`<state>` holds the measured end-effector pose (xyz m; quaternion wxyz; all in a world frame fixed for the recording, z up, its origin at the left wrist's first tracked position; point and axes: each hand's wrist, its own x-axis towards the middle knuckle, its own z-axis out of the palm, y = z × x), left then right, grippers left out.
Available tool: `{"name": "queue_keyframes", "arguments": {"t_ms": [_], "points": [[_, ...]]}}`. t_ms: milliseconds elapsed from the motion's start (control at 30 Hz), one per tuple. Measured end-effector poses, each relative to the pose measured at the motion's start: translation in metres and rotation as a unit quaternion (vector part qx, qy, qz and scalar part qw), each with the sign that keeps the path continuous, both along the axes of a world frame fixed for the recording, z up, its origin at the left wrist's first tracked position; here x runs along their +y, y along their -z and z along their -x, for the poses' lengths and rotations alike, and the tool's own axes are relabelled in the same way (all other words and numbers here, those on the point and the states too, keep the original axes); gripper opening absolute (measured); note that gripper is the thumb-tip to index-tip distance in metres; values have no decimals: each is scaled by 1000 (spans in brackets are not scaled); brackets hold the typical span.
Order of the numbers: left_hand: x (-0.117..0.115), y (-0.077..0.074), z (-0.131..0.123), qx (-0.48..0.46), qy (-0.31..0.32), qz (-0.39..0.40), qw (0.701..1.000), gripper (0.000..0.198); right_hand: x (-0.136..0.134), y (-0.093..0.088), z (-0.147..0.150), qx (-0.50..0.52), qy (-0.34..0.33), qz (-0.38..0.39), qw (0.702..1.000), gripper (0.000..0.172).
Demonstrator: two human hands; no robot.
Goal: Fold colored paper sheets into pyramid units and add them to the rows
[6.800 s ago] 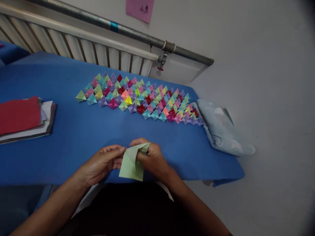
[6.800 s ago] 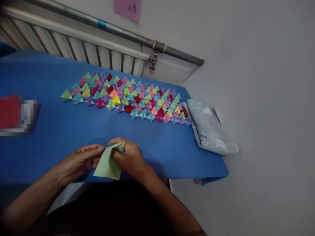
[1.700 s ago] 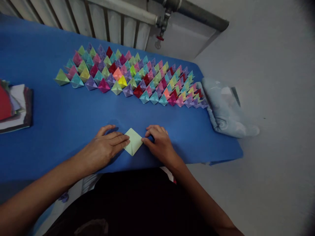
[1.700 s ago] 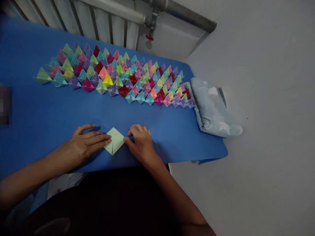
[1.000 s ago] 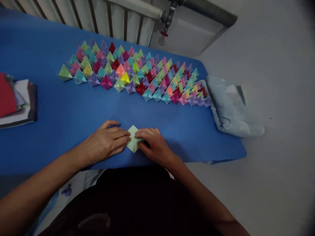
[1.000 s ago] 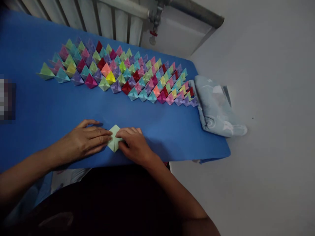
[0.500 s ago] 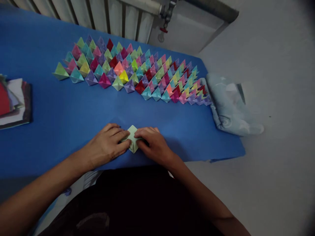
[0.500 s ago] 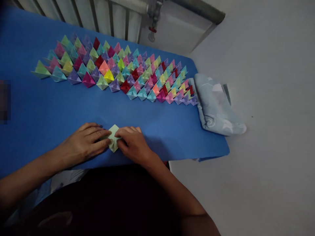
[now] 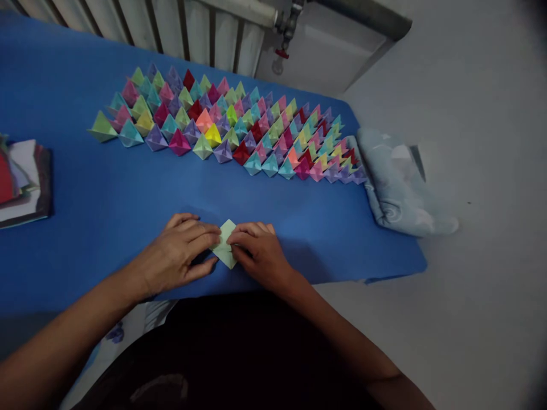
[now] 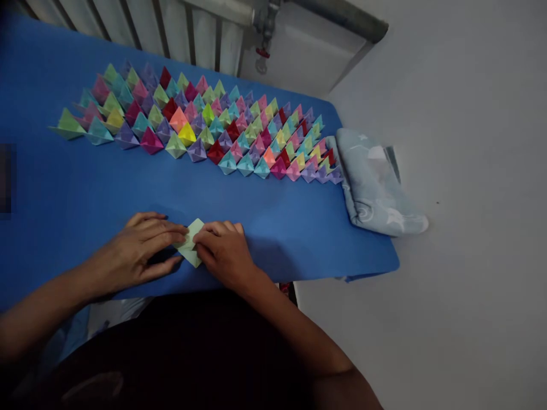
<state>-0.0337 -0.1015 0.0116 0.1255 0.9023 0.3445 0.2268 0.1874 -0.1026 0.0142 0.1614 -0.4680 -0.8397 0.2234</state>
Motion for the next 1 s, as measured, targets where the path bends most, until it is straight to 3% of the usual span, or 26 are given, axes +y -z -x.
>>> {"name": "queue_keyframes", "arguments": {"t_ms": [400, 1000], "points": [[-3, 7, -1, 3, -37, -71, 997, 18, -1, 1, 4, -3, 26, 7, 1000, 11], [-1, 13, -5, -40, -136, 34, 989, 26, 3, -3, 11, -13, 71, 24, 997, 10]]}}
